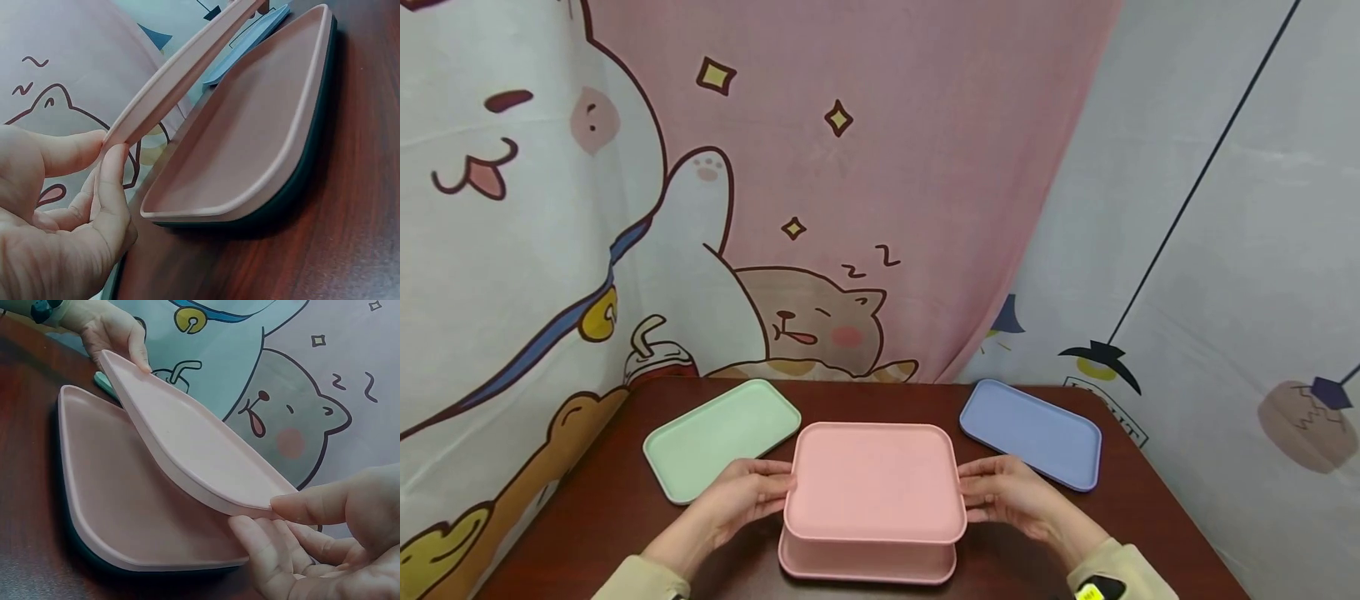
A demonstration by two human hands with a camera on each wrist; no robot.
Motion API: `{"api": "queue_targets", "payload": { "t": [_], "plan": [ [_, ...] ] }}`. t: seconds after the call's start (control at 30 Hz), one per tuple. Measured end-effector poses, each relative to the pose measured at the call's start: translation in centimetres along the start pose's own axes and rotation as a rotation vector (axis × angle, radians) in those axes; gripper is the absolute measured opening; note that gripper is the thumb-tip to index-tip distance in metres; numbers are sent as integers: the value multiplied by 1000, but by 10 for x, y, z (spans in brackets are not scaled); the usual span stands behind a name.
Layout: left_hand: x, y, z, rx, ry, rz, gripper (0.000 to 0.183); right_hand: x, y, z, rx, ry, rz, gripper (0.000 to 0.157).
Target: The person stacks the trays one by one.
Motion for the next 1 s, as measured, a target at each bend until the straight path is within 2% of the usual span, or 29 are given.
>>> {"api": "queue_targets", "payload": {
  "t": [0.43,1.0],
  "plan": [
    [9,3,16,37,23,20,47,3,-9,-9,-17,5,37,29],
    [11,6,24,31,17,13,45,3,-10,-23,-34,12,41,28]
  ]
}}
Point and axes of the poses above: each hand's wrist, its own x-axis away from the middle knuckle, its own y-axis out of the back of the hand, z = x × y, the point moved 8 cm from there along -x, towards the middle knuckle, and after that the axes turned 7 degrees about z, right-handed, at the moved point
